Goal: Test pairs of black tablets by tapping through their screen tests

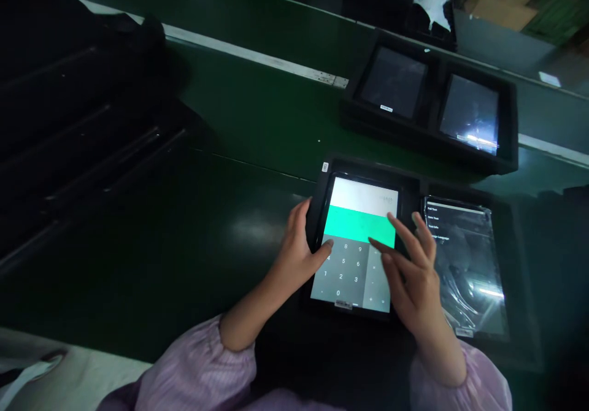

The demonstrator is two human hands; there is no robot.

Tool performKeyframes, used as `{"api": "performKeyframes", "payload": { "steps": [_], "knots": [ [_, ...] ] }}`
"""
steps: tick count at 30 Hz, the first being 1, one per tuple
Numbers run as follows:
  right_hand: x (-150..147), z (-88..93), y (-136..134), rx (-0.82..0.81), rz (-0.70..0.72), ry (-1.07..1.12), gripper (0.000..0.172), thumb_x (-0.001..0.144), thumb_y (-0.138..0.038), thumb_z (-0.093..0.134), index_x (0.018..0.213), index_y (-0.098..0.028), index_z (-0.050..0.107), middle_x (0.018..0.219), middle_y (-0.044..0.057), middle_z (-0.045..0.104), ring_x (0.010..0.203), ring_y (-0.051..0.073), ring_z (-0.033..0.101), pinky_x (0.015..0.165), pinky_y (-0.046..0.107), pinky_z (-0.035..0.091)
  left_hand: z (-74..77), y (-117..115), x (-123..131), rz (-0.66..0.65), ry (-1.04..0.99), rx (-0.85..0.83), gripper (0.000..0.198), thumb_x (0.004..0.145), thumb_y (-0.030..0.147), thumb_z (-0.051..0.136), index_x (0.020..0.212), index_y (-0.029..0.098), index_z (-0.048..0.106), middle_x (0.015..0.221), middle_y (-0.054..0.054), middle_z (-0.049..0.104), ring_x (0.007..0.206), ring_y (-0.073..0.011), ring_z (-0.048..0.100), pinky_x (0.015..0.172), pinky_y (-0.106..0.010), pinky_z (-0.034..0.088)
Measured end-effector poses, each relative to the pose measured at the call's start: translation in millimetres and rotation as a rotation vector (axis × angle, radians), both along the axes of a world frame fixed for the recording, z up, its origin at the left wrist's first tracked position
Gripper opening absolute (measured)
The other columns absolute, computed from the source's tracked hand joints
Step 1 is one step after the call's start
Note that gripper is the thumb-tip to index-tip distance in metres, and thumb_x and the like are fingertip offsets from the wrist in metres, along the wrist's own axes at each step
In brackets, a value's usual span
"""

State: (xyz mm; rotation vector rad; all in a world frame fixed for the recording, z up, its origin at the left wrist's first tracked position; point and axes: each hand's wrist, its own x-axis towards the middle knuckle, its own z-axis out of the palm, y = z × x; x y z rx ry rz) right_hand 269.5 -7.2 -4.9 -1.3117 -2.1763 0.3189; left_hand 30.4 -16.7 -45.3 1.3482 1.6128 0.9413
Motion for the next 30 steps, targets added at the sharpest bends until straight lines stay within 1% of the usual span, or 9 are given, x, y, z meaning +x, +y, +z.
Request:
{"api": "performKeyframes", "payload": {
  "steps": [2,5,9,12,14,19,21,26,30],
  "knots": [
    [7.1,-2.9,2.3,0.032,-0.141,0.016,0.032,0.109,-0.029,0.052,0.115,-0.028,0.083,0.153,0.005,0.065,0.159,0.039,0.037,0.114,0.068,0.052,-0.5,1.2,-0.7,-0.003,-0.006,-0.016,0.080,0.094,0.044,0.071,0.163,0.032,0.032,0.170,-0.015,0.039,0.161,-0.0410,0.034,0.126,-0.061,0.037],
    [12.8,-7.6,3.9,0.040,-0.227,-0.013,0.032,0.109,-0.034,0.053,0.114,-0.029,0.084,0.155,0.005,0.064,0.158,0.042,0.037,0.111,0.073,0.051,0.4,2.0,-1.9,0.007,-0.057,-0.047,0.078,0.095,0.050,0.069,0.162,0.034,0.033,0.171,-0.013,0.038,0.162,-0.0397,0.033,0.127,-0.060,0.036],
    [8.1,-9.5,3.1,0.029,-0.177,-0.050,0.032,0.109,-0.032,0.052,0.120,-0.028,0.082,0.164,0.005,0.055,0.162,0.044,0.028,0.117,0.079,0.043,1.7,2.0,-3.5,0.048,-0.098,-0.058,0.068,0.098,0.050,0.064,0.159,0.033,0.040,0.171,-0.011,0.041,0.162,-0.0363,0.034,0.129,-0.057,0.034],
    [1.9,-9.1,2.4,0.013,-0.112,-0.089,0.033,0.108,-0.029,0.052,0.127,-0.028,0.079,0.171,0.004,0.044,0.166,0.044,0.017,0.122,0.080,0.036,2.4,3.1,-6.0,0.071,-0.090,-0.060,0.063,0.098,0.048,0.062,0.156,0.032,0.046,0.168,-0.010,0.047,0.161,-0.0350,0.038,0.129,-0.055,0.036],
    [0.8,-9.3,2.6,0.003,-0.096,-0.100,0.033,0.108,-0.027,0.051,0.127,-0.028,0.079,0.172,0.004,0.043,0.167,0.043,0.014,0.123,0.080,0.035,3.5,4.7,-9.0,0.067,-0.074,-0.054,0.060,0.098,0.047,0.062,0.154,0.032,0.050,0.166,-0.009,0.051,0.160,-0.0346,0.041,0.129,-0.054,0.037],
    [7.9,-11.4,4.3,0.049,-0.212,-0.035,0.032,0.108,-0.028,0.052,0.116,-0.026,0.083,0.157,0.006,0.061,0.162,0.042,0.028,0.120,0.079,0.039,7.4,8.7,-17.3,0.026,-0.053,-0.028,0.058,0.096,0.045,0.064,0.151,0.031,0.056,0.164,-0.007,0.056,0.157,-0.0346,0.046,0.128,-0.054,0.039],
    [8.2,-12.9,4.6,0.043,-0.202,-0.038,0.032,0.108,-0.029,0.052,0.117,-0.025,0.082,0.158,0.007,0.060,0.162,0.042,0.028,0.120,0.079,0.039,8.8,9.6,-18.9,0.014,-0.037,-0.018,0.058,0.096,0.044,0.063,0.152,0.030,0.056,0.164,-0.008,0.057,0.156,-0.0341,0.047,0.128,-0.053,0.040],
    [0.0,-13.8,4.7,0.030,-0.113,-0.066,0.033,0.109,-0.029,0.051,0.124,-0.028,0.080,0.167,0.005,0.050,0.166,0.042,0.018,0.122,0.078,0.037,11.8,13.7,-21.9,-0.015,0.051,-0.001,0.062,0.093,0.042,0.062,0.152,0.022,0.057,0.162,-0.012,0.059,0.153,-0.0345,0.051,0.127,-0.053,0.042],
    [6.8,-1.3,1.4,0.062,-0.171,0.017,0.032,0.109,-0.032,0.051,0.120,-0.029,0.081,0.159,0.004,0.060,0.162,0.040,0.031,0.121,0.072,0.043,13.8,19.7,-31.8,-0.067,0.113,0.056,0.061,0.087,0.040,0.064,0.145,0.019,0.064,0.155,-0.013,0.065,0.148,-0.0362,0.058,0.125,-0.054,0.045]
  ]
}}
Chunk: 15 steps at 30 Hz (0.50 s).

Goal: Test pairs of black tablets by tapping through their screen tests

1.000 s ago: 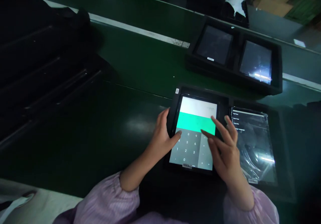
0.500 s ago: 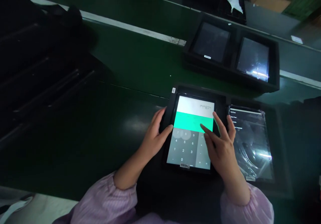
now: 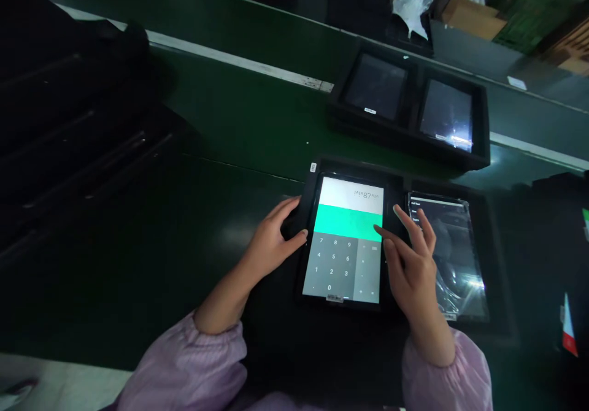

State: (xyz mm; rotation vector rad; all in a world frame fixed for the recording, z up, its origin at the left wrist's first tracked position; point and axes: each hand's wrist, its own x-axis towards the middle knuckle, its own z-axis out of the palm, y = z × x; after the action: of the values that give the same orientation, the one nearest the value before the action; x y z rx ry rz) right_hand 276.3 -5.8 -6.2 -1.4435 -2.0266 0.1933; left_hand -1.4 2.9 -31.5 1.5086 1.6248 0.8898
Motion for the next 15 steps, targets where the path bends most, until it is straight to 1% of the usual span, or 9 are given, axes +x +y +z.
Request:
{"api": "performKeyframes", "payload": {
  "steps": [2,4,7,9,11,15],
  "knots": [
    [13.5,9.6,-3.9,0.019,-0.045,0.025,0.032,0.110,-0.032,0.051,0.118,-0.029,0.082,0.154,0.004,0.063,0.159,0.038,0.038,0.120,0.070,0.045,1.0,2.0,-8.4,-0.013,-0.001,0.006,0.061,0.085,0.042,0.067,0.141,0.019,0.068,0.153,-0.013,0.068,0.145,-0.0371,0.060,0.124,-0.054,0.047],
    [33.1,17.7,-7.9,0.031,-0.107,0.016,0.033,0.110,-0.034,0.050,0.117,-0.028,0.082,0.151,0.006,0.066,0.157,0.038,0.042,0.119,0.069,0.045,2.2,2.5,-18.1,0.005,-0.032,-0.013,0.062,0.082,0.044,0.071,0.139,0.020,0.071,0.151,-0.013,0.069,0.144,-0.0384,0.061,0.121,-0.053,0.050],
    [66.2,21.0,-9.7,0.028,-0.200,-0.040,0.035,0.110,-0.040,0.050,0.117,-0.027,0.082,0.152,0.007,0.065,0.156,0.040,0.042,0.117,0.068,0.048,4.6,2.1,-31.1,0.064,-0.134,-0.099,0.063,0.078,0.045,0.078,0.137,0.025,0.072,0.151,-0.011,0.069,0.141,-0.0399,0.063,0.118,-0.053,0.053],
    [83.8,16.0,-6.9,0.017,-0.205,-0.091,0.038,0.111,-0.043,0.048,0.119,-0.027,0.081,0.156,0.007,0.062,0.158,0.041,0.038,0.117,0.069,0.047,7.4,2.9,-35.8,0.108,-0.224,-0.169,0.066,0.075,0.047,0.083,0.137,0.027,0.072,0.151,-0.010,0.069,0.139,-0.0406,0.065,0.117,-0.053,0.054],
    [93.8,7.3,-1.9,0.009,-0.169,-0.132,0.040,0.111,-0.043,0.046,0.122,-0.027,0.081,0.160,0.008,0.058,0.160,0.042,0.032,0.119,0.071,0.044,11.6,5.8,-35.7,0.151,-0.302,-0.228,0.069,0.072,0.049,0.087,0.136,0.029,0.072,0.150,-0.009,0.070,0.137,-0.0410,0.066,0.116,-0.053,0.055],
    [93.3,-8.3,8.1,-0.002,-0.128,-0.176,0.039,0.111,-0.039,0.045,0.129,-0.027,0.077,0.166,0.009,0.049,0.164,0.044,0.024,0.124,0.076,0.034,21.7,21.5,-22.4,0.217,-0.364,-0.273,0.070,0.074,0.049,0.087,0.139,0.029,0.071,0.145,-0.008,0.073,0.139,-0.0398,0.064,0.118,-0.053,0.051]
  ]
}}
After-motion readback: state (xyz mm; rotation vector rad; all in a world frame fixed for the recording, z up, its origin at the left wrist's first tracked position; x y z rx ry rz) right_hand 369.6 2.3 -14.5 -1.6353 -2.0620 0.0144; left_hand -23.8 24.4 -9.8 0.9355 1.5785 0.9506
